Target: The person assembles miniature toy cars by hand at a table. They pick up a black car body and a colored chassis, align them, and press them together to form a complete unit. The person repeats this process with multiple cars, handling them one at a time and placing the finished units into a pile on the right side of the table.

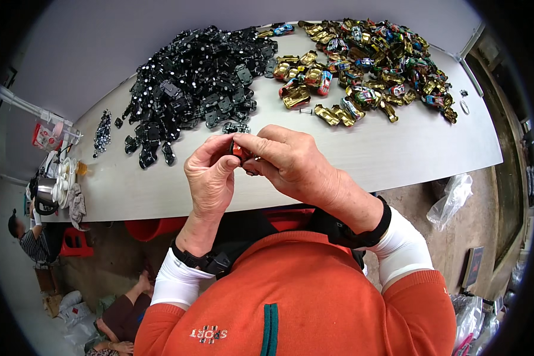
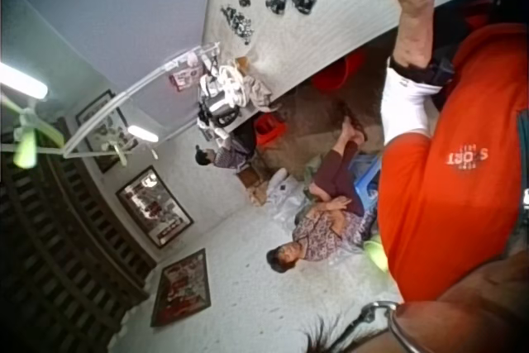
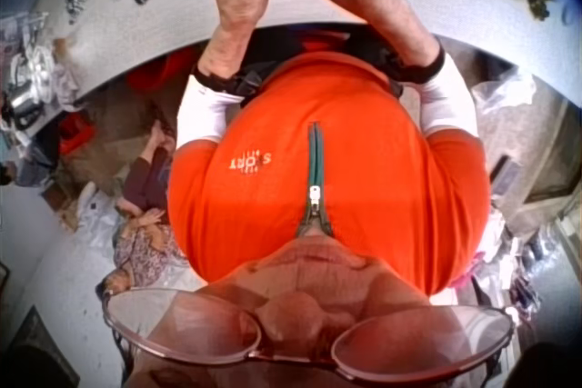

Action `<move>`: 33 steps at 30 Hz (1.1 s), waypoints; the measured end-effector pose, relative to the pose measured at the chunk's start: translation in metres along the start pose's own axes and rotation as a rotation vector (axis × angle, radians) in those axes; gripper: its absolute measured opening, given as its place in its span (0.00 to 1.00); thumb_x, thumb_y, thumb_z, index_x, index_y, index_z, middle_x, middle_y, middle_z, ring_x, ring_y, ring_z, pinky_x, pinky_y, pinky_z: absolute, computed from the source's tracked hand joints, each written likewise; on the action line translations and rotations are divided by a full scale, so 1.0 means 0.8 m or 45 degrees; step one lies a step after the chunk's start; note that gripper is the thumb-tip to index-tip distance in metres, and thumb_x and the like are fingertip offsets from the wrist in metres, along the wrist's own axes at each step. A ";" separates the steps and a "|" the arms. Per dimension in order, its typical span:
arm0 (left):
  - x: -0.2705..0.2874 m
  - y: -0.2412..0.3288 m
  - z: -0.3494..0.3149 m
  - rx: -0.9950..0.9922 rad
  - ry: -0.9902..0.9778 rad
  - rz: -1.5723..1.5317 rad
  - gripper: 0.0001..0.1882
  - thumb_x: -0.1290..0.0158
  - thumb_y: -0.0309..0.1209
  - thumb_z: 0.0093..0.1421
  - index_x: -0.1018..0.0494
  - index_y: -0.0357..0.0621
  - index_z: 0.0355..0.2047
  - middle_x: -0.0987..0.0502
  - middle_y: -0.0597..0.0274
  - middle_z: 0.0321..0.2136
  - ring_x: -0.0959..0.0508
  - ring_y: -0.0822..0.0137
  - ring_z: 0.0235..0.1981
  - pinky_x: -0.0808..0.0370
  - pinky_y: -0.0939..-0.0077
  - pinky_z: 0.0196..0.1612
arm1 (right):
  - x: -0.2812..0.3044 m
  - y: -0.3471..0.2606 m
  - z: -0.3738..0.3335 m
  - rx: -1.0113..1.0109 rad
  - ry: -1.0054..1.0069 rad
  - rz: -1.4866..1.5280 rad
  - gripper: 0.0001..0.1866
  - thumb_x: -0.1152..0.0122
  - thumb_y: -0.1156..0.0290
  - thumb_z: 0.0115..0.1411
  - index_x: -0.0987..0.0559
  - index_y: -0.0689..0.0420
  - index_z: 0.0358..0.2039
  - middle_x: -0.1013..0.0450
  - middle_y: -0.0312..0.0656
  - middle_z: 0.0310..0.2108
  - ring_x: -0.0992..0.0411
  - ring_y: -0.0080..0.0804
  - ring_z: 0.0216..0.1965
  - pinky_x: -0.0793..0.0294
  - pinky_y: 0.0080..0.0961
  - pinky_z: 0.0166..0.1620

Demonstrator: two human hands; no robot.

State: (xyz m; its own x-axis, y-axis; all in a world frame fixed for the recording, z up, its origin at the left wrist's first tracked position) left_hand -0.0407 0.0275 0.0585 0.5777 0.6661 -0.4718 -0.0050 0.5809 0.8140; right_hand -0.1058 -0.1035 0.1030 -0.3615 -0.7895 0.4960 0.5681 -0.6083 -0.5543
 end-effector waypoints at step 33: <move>0.043 -0.018 0.002 0.510 0.086 -0.059 0.07 0.44 0.21 0.55 0.27 0.35 0.35 0.24 0.59 0.24 0.26 0.73 0.20 0.29 0.84 0.19 | -0.015 0.050 -0.009 -0.845 -0.366 0.662 0.14 0.45 0.72 0.59 0.24 0.60 0.46 0.29 0.36 0.23 0.35 0.17 0.20 0.31 0.18 0.24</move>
State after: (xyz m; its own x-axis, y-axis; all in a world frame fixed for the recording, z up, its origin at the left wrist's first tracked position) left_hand -0.0195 0.0410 0.0310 0.5151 0.6804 -0.5213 0.3457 0.3916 0.8527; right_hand -0.0846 -0.1192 0.0701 0.0729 -0.9823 0.1725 0.0307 -0.1707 -0.9848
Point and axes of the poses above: each hand's wrist, its own z-axis towards the middle knuckle, its own x-axis out of the back of the hand, y = z × x, the point moved 4 cm from there along z, towards the middle knuckle
